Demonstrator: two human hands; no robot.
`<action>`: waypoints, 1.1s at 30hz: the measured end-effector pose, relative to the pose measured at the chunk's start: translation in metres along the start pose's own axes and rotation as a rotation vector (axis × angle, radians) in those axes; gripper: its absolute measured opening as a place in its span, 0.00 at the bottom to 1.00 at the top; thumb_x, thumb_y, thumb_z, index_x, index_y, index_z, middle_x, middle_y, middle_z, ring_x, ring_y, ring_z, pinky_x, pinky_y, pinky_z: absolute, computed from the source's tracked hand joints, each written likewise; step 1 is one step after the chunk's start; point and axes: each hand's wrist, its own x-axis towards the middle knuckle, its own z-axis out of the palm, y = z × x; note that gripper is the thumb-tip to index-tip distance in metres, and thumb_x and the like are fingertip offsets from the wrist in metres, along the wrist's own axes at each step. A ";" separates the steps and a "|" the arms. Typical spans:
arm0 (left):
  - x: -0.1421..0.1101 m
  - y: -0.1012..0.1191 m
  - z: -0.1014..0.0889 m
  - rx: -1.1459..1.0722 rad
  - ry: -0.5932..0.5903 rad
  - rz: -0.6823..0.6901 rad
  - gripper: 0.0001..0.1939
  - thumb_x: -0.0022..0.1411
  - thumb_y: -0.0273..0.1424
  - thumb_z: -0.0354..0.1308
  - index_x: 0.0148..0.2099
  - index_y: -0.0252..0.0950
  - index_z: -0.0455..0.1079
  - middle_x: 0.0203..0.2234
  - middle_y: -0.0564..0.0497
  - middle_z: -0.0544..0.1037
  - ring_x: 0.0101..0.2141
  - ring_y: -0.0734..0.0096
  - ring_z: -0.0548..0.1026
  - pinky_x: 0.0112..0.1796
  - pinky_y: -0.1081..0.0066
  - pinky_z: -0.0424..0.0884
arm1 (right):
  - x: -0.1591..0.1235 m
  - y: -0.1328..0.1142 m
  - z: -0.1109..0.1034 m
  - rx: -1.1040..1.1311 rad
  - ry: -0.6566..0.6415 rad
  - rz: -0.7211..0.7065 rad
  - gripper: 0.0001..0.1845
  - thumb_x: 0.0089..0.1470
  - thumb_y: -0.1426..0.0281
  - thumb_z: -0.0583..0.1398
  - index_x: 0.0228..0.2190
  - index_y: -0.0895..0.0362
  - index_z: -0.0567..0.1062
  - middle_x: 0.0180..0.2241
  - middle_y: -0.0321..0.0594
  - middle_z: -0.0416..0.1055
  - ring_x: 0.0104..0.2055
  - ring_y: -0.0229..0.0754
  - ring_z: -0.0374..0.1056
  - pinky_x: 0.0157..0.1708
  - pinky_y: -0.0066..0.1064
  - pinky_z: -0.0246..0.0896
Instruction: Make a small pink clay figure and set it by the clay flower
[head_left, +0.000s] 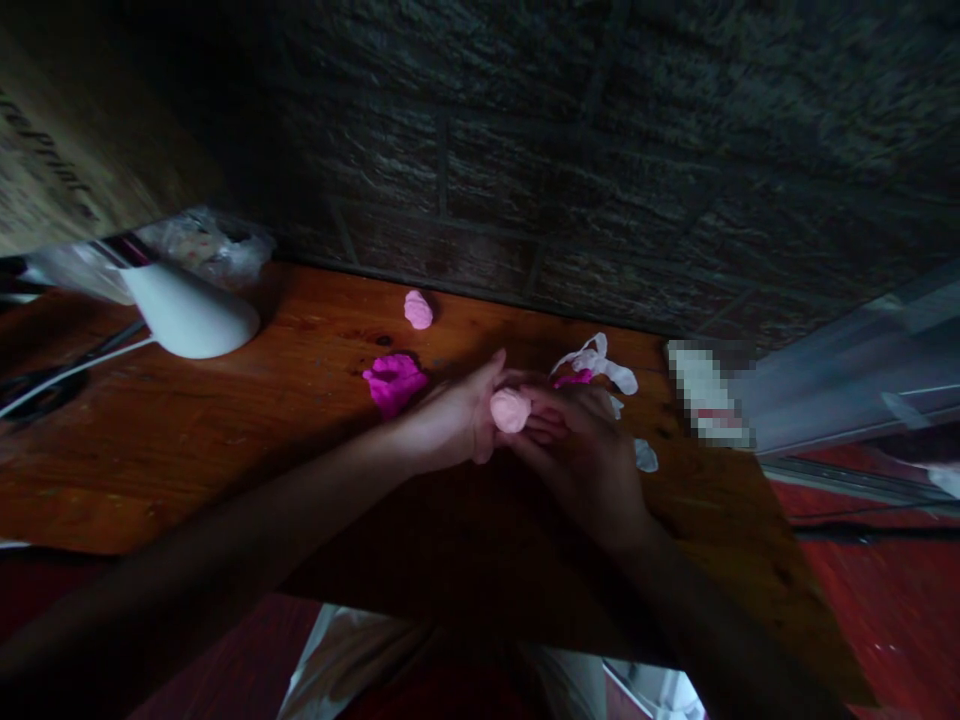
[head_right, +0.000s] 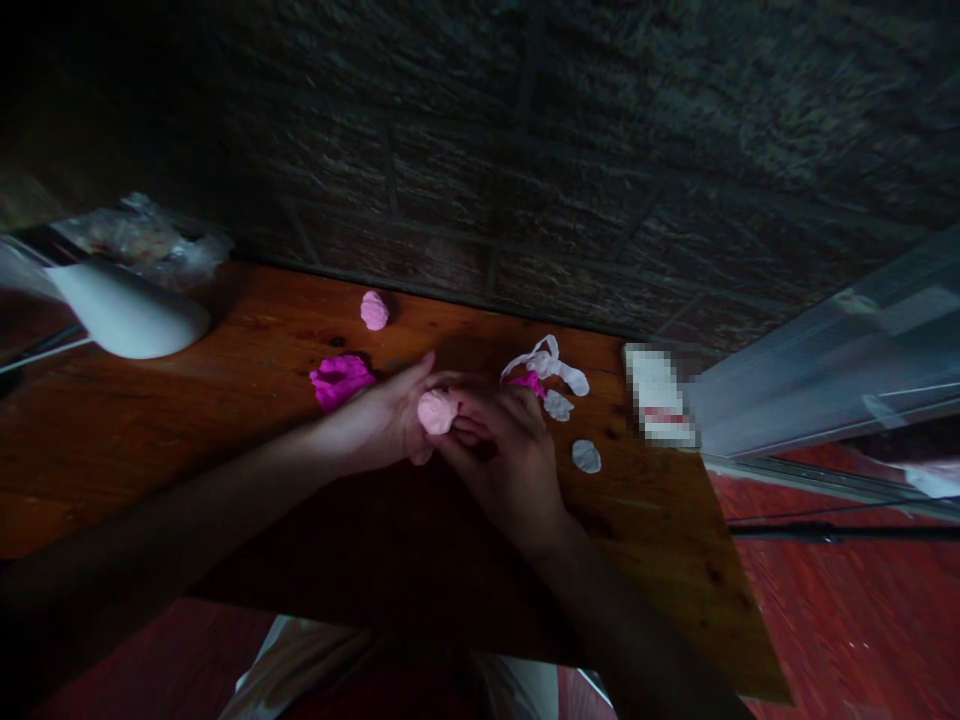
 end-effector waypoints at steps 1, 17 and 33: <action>0.000 -0.001 0.000 -0.051 -0.046 -0.039 0.30 0.74 0.52 0.43 0.50 0.33 0.76 0.32 0.42 0.84 0.27 0.67 0.80 0.19 0.77 0.62 | 0.000 0.001 0.000 -0.025 0.026 -0.020 0.18 0.57 0.68 0.70 0.50 0.47 0.80 0.44 0.43 0.80 0.47 0.54 0.72 0.47 0.47 0.69; -0.010 0.026 -0.005 -0.224 0.069 0.018 0.24 0.64 0.53 0.62 0.33 0.35 0.73 0.18 0.56 0.69 0.21 0.73 0.73 0.27 0.73 0.73 | -0.007 -0.001 -0.008 0.014 0.083 -0.074 0.09 0.64 0.69 0.64 0.46 0.52 0.79 0.44 0.43 0.81 0.47 0.48 0.77 0.48 0.43 0.73; 0.000 0.029 -0.009 -0.222 0.403 0.006 0.30 0.71 0.48 0.57 0.21 0.35 0.65 0.13 0.57 0.65 0.12 0.83 0.61 0.17 0.79 0.61 | -0.006 0.000 -0.008 0.036 -0.060 -0.076 0.09 0.64 0.71 0.64 0.30 0.55 0.78 0.25 0.33 0.78 0.25 0.35 0.73 0.26 0.26 0.64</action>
